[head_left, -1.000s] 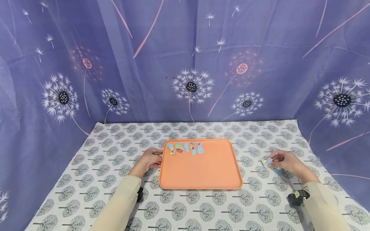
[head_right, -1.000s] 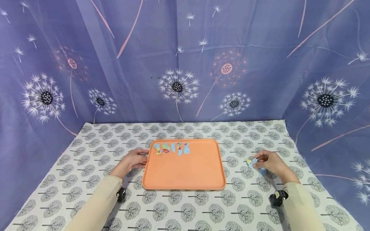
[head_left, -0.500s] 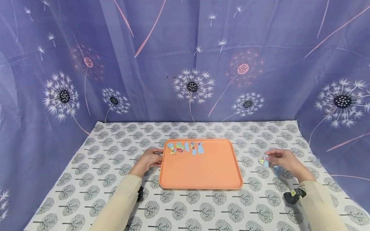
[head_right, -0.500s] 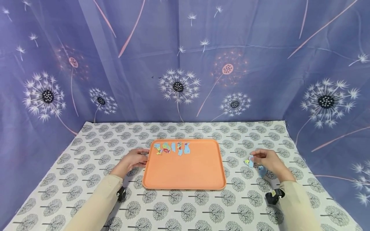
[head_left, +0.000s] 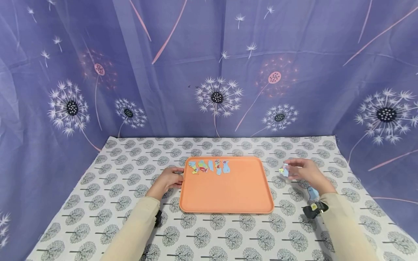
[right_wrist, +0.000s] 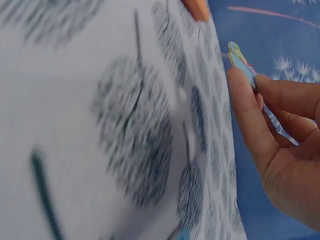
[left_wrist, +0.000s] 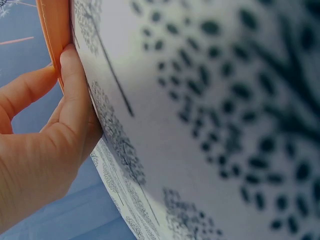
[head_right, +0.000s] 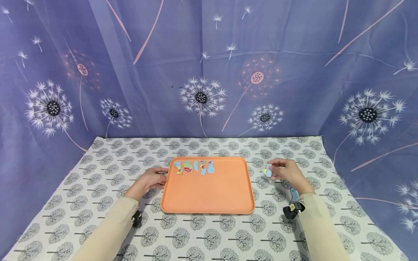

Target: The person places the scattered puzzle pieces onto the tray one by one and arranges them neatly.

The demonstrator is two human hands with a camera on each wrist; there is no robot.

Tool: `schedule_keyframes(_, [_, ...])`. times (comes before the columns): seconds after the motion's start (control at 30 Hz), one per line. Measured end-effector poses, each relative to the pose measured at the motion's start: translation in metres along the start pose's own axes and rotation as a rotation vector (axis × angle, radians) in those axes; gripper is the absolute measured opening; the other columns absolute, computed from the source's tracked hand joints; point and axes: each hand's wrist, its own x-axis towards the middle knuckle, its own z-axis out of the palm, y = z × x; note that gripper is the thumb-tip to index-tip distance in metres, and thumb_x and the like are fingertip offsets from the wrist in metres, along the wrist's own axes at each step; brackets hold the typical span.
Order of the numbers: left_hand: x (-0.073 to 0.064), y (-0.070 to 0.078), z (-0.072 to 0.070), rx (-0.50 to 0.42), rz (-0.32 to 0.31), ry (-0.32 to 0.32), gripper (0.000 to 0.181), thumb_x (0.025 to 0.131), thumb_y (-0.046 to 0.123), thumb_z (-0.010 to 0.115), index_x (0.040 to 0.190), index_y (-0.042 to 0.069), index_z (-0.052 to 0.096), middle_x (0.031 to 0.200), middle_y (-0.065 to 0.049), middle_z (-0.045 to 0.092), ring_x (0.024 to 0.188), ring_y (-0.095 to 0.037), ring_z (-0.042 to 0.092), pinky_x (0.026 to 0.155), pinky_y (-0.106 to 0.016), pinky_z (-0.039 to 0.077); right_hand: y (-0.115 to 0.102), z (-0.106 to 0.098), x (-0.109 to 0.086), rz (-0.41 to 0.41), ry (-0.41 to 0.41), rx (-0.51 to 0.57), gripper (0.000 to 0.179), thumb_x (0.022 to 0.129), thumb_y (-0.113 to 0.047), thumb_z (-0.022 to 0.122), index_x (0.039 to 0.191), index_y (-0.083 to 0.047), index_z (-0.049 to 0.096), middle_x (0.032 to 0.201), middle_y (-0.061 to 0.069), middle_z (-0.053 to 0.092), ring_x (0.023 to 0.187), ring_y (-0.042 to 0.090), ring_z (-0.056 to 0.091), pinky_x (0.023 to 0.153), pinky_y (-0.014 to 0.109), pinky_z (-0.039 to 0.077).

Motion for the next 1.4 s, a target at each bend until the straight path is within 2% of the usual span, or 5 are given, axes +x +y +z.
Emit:
schedule_keyframes(0.17, [-0.001,0.001,0.0,0.005,0.001,-0.004,0.05,0.083,-0.007,0.061,0.133,-0.001,0.054,0.084,-0.017,0.064,0.067,-0.019,0.062,0.061,-0.029,0.06,-0.01,0.008,0.009,-0.011,-0.018,0.01,0.049,0.095,-0.012,0.059,0.138,0.007,0.043,0.128,0.029,0.05,0.09,0.027,0.068,0.085,0.037,0.057])
schedule_keyframes(0.37, [0.0,0.002,0.001,0.014,-0.001,-0.001,0.052,0.083,-0.007,0.062,0.133,0.0,0.053,0.086,-0.017,0.064,0.068,-0.019,0.062,0.061,-0.029,0.06,-0.02,0.021,0.021,-0.068,-0.034,0.064,0.051,0.091,-0.002,0.061,0.137,0.01,0.043,0.126,0.033,0.05,0.093,0.032,0.067,0.087,0.041,0.056])
schedule_keyframes(0.8, [0.001,0.0,0.001,0.008,-0.003,0.006,0.052,0.082,-0.008,0.062,0.132,-0.001,0.054,0.084,-0.016,0.065,0.066,-0.019,0.062,0.061,-0.029,0.06,-0.045,0.065,0.051,-0.058,-0.011,0.233,0.047,0.089,0.01,0.057,0.132,0.017,0.042,0.12,0.036,0.052,0.077,0.013,0.068,0.082,0.036,0.058])
schedule_keyframes(1.03, [0.0,-0.001,0.0,0.01,-0.001,-0.004,0.05,0.084,-0.007,0.061,0.132,-0.001,0.054,0.083,-0.016,0.065,0.065,-0.018,0.062,0.06,-0.028,0.059,-0.053,0.087,0.066,-0.056,-0.061,0.21,0.047,0.086,0.012,0.059,0.131,0.015,0.046,0.104,0.025,0.063,0.076,0.018,0.067,0.078,0.041,0.06])
schedule_keyframes(1.4, [0.0,0.001,0.001,0.017,-0.008,0.002,0.05,0.084,-0.007,0.061,0.133,0.0,0.054,0.086,-0.016,0.064,0.068,-0.019,0.062,0.061,-0.028,0.059,-0.059,0.122,0.085,-0.008,-0.088,0.203,0.045,0.085,0.011,0.06,0.128,0.016,0.048,0.102,0.03,0.065,0.071,0.02,0.068,0.071,0.037,0.061])
